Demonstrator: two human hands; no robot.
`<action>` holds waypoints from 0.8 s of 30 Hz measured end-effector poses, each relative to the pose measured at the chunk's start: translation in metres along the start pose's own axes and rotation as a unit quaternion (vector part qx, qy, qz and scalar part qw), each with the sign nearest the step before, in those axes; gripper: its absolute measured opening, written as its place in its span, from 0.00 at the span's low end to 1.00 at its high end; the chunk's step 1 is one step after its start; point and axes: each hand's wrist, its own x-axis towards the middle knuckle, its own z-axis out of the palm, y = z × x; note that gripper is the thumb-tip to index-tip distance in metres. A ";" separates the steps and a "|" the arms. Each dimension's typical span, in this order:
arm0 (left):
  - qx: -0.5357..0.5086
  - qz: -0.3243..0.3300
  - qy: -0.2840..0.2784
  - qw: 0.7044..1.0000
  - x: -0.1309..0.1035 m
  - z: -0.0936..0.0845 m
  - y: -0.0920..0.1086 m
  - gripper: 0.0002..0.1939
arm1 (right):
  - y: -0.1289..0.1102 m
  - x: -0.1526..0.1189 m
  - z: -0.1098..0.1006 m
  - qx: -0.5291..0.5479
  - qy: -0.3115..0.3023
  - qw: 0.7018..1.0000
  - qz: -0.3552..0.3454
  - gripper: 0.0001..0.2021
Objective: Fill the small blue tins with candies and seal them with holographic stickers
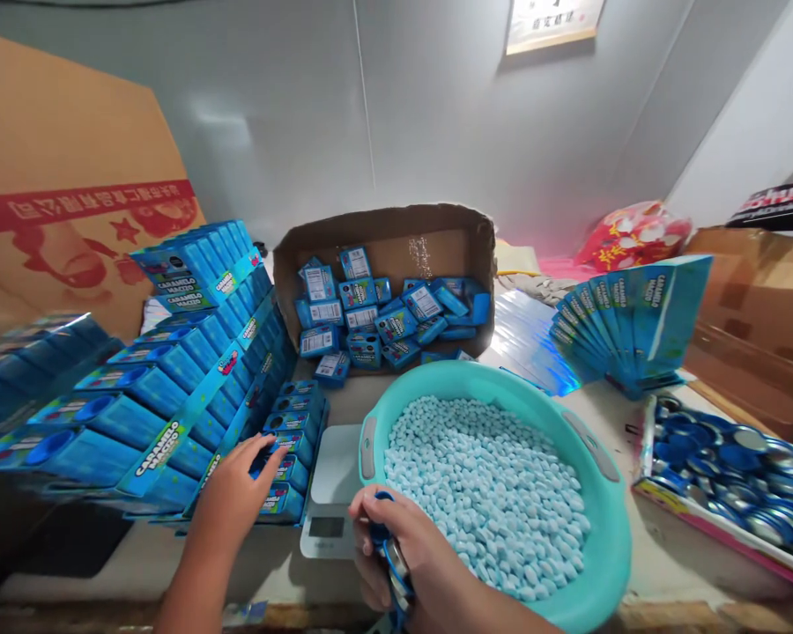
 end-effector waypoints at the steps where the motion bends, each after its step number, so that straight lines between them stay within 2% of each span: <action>1: 0.008 -0.005 -0.003 1.000 -0.003 0.002 0.001 0.23 | 0.000 0.000 0.000 0.001 -0.002 1.000 0.001 0.16; 6: 0.051 -0.023 -0.025 0.998 -0.010 -0.001 0.015 0.24 | 0.001 0.000 0.001 -0.010 -0.003 1.000 -0.002 0.15; 10: 0.073 -0.032 -0.042 0.996 -0.008 -0.009 0.025 0.20 | 0.001 -0.001 0.002 -0.011 0.007 1.000 0.011 0.13; 15: 0.022 -0.028 -0.010 0.999 -0.009 -0.005 0.019 0.17 | 0.001 -0.002 -0.004 0.036 0.027 0.998 0.035 0.11; 18: 0.010 -0.023 0.037 0.999 -0.012 -0.001 0.026 0.16 | 0.000 -0.001 -0.006 0.068 0.033 0.996 0.038 0.13; 20: -0.007 -0.013 0.087 0.996 -0.016 -0.004 0.044 0.14 | -0.001 -0.002 -0.005 0.079 0.041 0.996 0.026 0.14; 22: -0.071 0.033 0.139 0.987 -0.022 -0.013 0.074 0.10 | -0.002 -0.003 -0.004 0.084 0.052 0.995 0.016 0.14; 23: -0.126 0.081 0.142 0.978 -0.025 -0.019 0.093 0.09 | -0.001 -0.003 -0.003 0.083 0.061 0.995 0.013 0.15; 24: -0.173 0.137 0.119 0.968 -0.028 -0.027 0.112 0.10 | 0.000 -0.003 -0.004 0.073 0.069 0.995 0.007 0.16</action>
